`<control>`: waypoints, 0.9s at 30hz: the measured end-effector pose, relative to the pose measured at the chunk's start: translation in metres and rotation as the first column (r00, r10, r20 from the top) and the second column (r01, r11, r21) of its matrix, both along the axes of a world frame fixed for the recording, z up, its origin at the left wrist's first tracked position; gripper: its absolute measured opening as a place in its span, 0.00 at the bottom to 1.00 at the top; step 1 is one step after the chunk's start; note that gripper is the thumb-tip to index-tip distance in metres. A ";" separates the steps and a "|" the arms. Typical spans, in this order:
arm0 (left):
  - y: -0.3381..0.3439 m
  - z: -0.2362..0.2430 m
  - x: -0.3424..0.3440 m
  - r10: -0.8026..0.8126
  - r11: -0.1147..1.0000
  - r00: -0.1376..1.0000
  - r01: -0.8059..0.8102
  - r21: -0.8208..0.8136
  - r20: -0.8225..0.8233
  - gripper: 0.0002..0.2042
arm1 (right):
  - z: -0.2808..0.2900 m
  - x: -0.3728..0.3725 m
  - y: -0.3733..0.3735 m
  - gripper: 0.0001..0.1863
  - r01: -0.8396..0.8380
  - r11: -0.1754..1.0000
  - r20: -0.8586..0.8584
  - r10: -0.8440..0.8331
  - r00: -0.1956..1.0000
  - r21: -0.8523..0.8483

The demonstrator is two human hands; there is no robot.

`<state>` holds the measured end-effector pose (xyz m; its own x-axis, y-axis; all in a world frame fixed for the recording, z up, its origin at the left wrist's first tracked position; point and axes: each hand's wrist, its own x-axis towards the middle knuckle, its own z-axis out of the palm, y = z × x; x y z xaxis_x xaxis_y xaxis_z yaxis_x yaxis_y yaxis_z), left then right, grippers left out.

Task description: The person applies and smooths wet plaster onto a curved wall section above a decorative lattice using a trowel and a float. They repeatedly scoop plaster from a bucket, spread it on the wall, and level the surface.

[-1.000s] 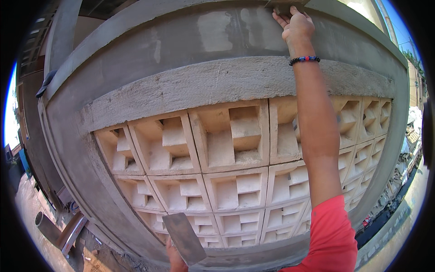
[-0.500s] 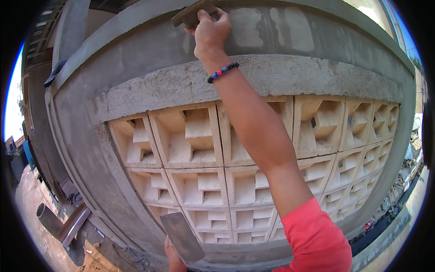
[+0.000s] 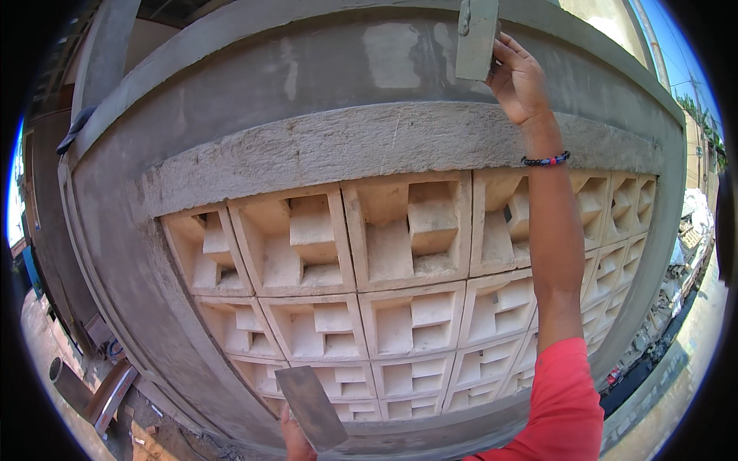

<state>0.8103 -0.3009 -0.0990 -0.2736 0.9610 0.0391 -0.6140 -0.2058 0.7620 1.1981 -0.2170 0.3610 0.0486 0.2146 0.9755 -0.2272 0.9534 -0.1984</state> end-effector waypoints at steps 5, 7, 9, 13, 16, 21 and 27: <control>0.001 -0.007 0.008 0.017 0.998 0.999 -0.015 -0.055 0.040 0.12 | 0.035 0.008 -0.003 0.14 0.468 0.882 -0.097 -0.462 0.881 0.051; 0.001 -0.014 0.004 -0.002 1.000 0.999 0.002 -0.009 0.043 0.11 | 0.048 -0.011 0.007 0.15 0.720 0.688 -0.089 -0.715 0.694 0.086; 0.002 -0.022 -0.001 -0.025 1.000 0.999 0.025 0.016 0.033 0.11 | 0.071 -0.006 0.017 0.18 0.928 0.336 -0.231 -0.902 0.366 0.159; 0.001 -0.026 -0.007 0.006 1.000 1.000 -0.006 0.000 0.027 0.11 | 0.088 -0.020 0.036 0.19 0.991 -0.053 -0.507 -0.862 0.018 0.126; -0.008 -0.004 -0.005 -0.017 1.000 0.994 0.015 0.017 0.106 0.11 | 0.087 -0.068 0.047 0.16 0.979 -0.009 -0.479 -0.873 0.093 0.206; -0.013 -0.002 -0.010 -0.002 1.000 1.000 0.002 0.026 0.028 0.11 | 0.049 -0.162 0.018 0.16 0.926 0.278 -0.173 -0.929 0.327 0.255; -0.003 -0.017 -0.028 0.014 1.000 0.999 -0.014 0.010 0.033 0.12 | 0.082 -0.007 0.013 0.20 0.997 0.061 -0.430 -0.902 0.032 -0.055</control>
<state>0.7826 -0.3042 -0.1156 -0.2885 0.9567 0.0400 -0.6354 -0.2225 0.7395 1.1908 -0.2041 0.4430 0.2895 -0.4473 0.8462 0.9279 0.3481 -0.1335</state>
